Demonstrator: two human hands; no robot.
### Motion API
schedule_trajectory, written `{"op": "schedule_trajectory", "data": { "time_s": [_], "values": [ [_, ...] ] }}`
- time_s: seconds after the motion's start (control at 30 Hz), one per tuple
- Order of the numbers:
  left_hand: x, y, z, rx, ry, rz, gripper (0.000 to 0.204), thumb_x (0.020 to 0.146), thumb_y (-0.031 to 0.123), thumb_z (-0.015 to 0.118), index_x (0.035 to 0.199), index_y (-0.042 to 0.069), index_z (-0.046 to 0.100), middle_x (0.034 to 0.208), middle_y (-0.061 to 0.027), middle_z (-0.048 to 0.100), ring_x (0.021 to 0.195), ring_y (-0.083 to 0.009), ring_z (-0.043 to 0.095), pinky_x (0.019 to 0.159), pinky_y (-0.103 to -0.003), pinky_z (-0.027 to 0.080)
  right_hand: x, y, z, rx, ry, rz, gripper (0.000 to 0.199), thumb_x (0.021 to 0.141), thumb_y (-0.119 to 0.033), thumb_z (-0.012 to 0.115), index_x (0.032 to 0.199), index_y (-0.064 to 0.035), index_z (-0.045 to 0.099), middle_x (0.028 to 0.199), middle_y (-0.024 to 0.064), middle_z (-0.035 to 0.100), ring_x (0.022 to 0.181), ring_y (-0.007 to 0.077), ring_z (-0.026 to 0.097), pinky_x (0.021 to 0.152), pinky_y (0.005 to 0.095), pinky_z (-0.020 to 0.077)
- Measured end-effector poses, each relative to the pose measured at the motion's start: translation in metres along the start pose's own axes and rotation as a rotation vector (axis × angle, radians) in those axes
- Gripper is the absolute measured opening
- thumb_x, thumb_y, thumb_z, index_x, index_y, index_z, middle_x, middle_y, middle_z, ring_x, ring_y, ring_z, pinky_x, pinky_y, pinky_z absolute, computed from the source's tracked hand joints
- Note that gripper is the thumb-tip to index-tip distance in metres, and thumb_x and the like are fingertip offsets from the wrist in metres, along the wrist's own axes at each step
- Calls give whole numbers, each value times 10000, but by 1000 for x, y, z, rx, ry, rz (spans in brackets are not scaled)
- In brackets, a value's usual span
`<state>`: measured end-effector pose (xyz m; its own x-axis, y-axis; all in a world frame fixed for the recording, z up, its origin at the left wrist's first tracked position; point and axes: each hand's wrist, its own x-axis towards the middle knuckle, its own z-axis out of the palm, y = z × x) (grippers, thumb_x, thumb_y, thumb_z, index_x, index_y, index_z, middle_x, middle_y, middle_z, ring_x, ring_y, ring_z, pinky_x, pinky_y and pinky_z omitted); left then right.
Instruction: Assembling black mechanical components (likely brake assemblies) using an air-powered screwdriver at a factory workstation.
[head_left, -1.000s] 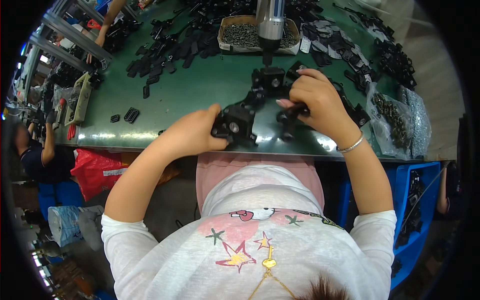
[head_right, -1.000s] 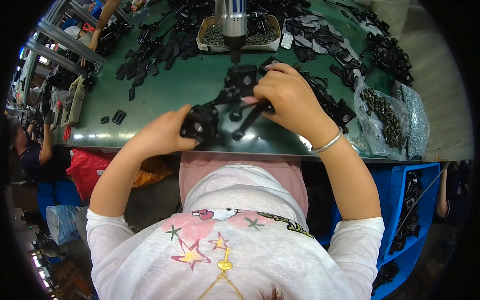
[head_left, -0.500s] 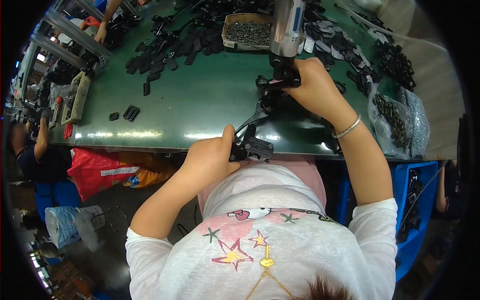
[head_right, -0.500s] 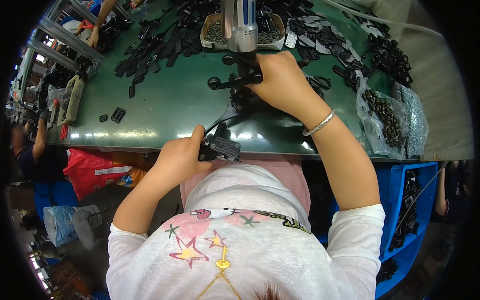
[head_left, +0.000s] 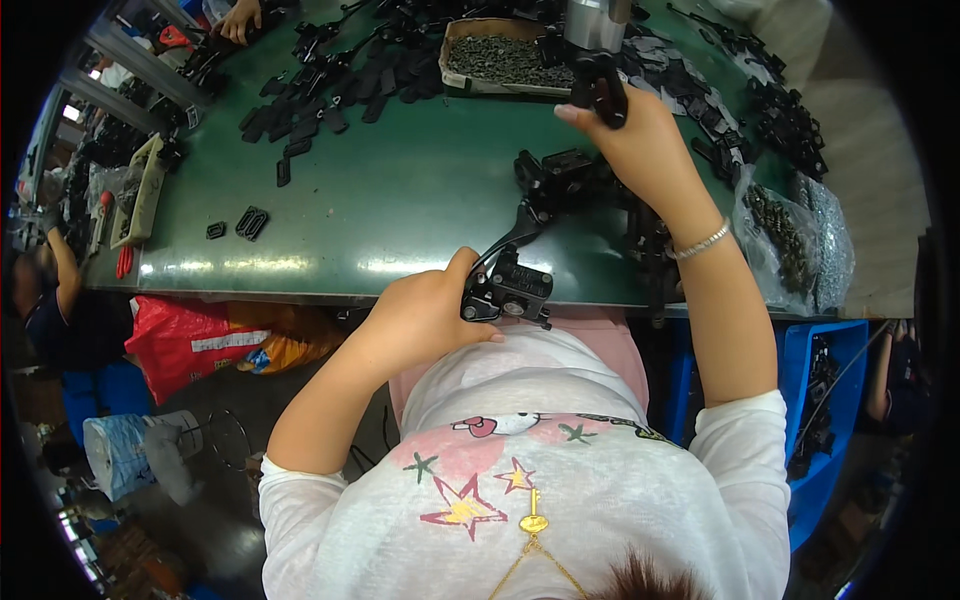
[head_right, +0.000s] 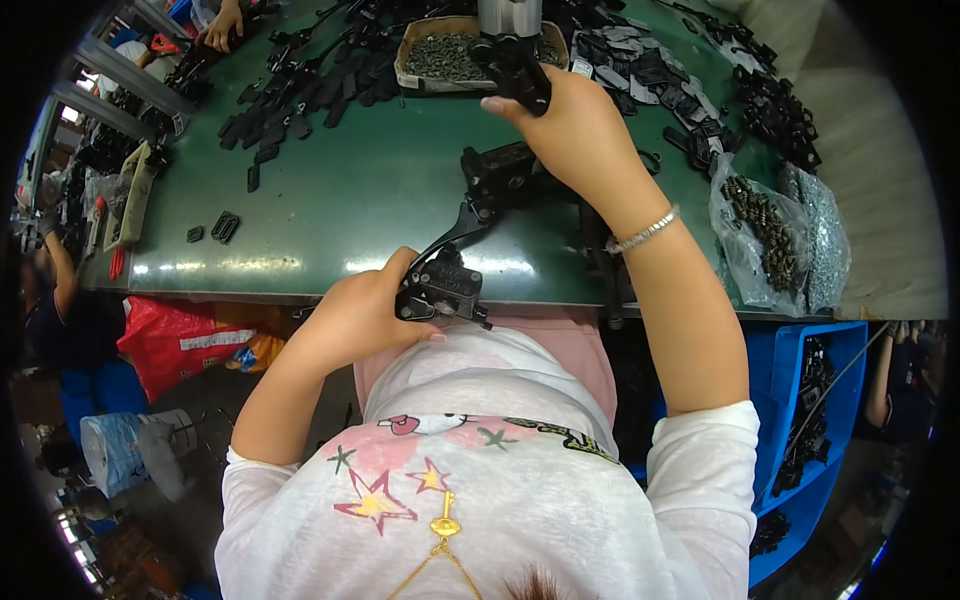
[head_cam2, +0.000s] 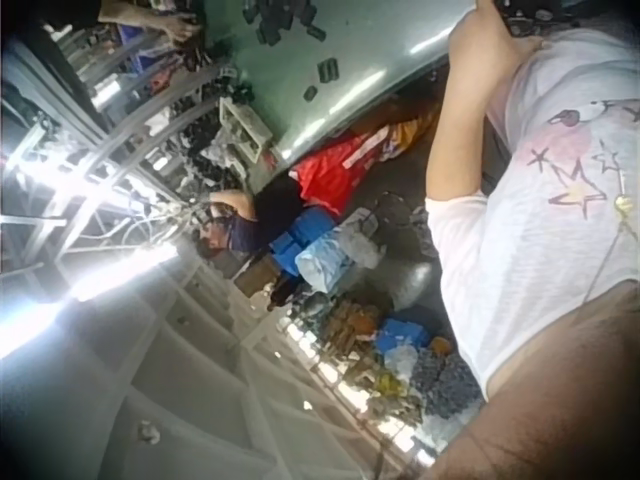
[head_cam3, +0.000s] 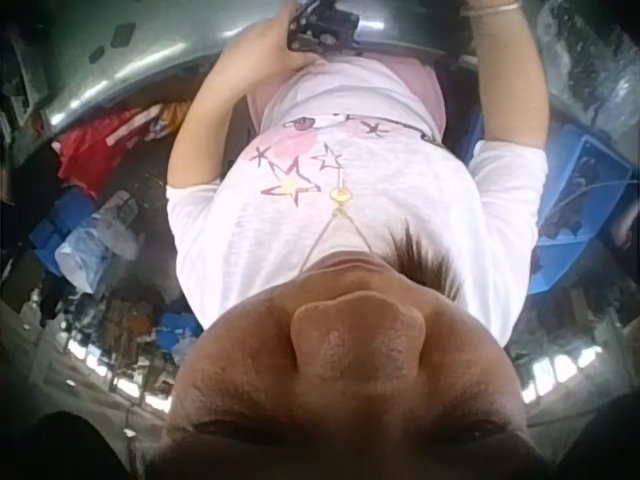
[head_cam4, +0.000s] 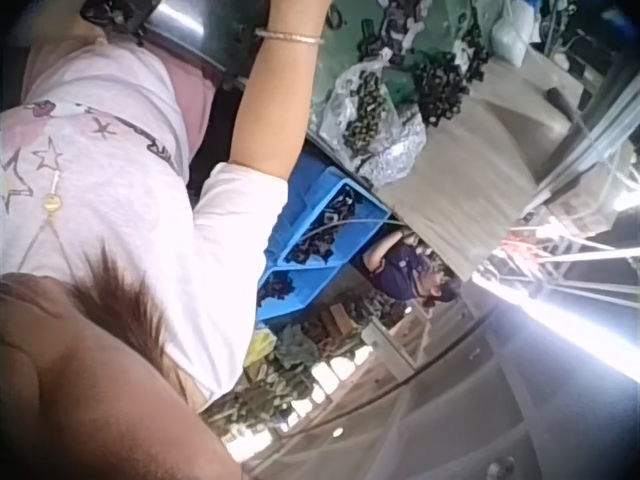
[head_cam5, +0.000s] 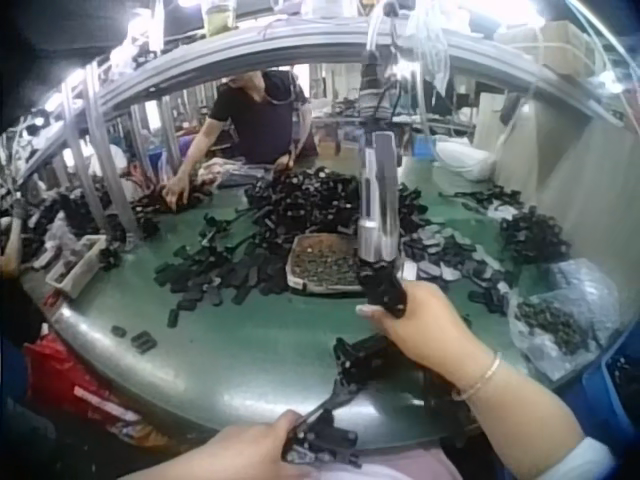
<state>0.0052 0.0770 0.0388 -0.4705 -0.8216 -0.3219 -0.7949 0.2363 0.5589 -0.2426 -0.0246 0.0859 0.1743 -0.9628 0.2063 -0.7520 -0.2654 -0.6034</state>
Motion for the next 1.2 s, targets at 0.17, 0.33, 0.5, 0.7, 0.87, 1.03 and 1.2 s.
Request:
{"op": "schedule_trajectory", "data": {
  "time_s": [0.17, 0.33, 0.5, 0.7, 0.87, 1.03, 1.2],
  "values": [
    [2, 1, -9, -120, -55, -80, 714, 698, 343, 846, 1214, 0, 490, 882, -253, 676, 844, -410, 675, 736, -433, 515, -14, 10, -5, -166, -11, -92, 275, 845, -171, 748, 1094, -65, 705, 859, 170, 710, 742, 334, 665, 678, 376, 506],
    [-8, -6, -16, -146, -66, -31, 722, 673, 307, 855, 1236, 5, 518, 898, -244, 674, 833, -354, 674, 772, -403, 509, -59, -13, 11, -358, -421, -477, 354, 716, -95, 695, 1067, -133, 725, 776, 127, 689, 733, 315, 659, 728, 432, 510],
    [-16, 4, -10, -248, -135, 11, 799, 642, 276, 884, 1280, -25, 508, 944, -197, 690, 850, -283, 685, 792, -380, 521, -69, -10, 43, -296, -274, -563, 194, 685, -144, 751, 866, -121, 686, 733, 66, 664, 696, 278, 643, 762, 399, 486],
    [-30, 20, -29, -556, -343, 137, 849, 600, 190, 911, 1310, -38, 504, 1016, -169, 690, 914, -196, 679, 822, -336, 520, -69, -1, 6, -167, -21, -575, 225, 634, -148, 803, 796, -109, 652, 721, 48, 646, 689, 271, 641, 690, 386, 485],
    [-19, 14, -27, -1207, -249, 295, 881, 568, 154, 920, 1320, -36, 502, 1015, -152, 682, 912, -174, 657, 785, -300, 507, -64, 26, -83, -135, 153, -558, 247, 650, -110, 822, 752, -83, 599, 688, 54, 607, 686, 269, 636, 603, 380, 462],
    [67, 82, -32, -1059, -211, -3, 764, 716, 264, 859, 1329, -16, 498, 905, -80, 644, 713, -133, 595, 618, -262, 461, -51, 83, -199, -558, 202, -646, 241, 772, -68, 776, 711, -63, 543, 641, 61, 537, 623, 251, 569, 573, 352, 426],
    [228, 205, -33, -1191, -595, 300, 328, 930, 355, 706, 839, 69, 574, 573, 53, 381, 452, -73, 351, 415, -267, 217, -10, 146, -315, -562, 535, -284, 167, 899, -76, 710, 806, -20, 584, 700, 91, 559, 670, 198, 529, 663, 301, 473]
  ]
}}
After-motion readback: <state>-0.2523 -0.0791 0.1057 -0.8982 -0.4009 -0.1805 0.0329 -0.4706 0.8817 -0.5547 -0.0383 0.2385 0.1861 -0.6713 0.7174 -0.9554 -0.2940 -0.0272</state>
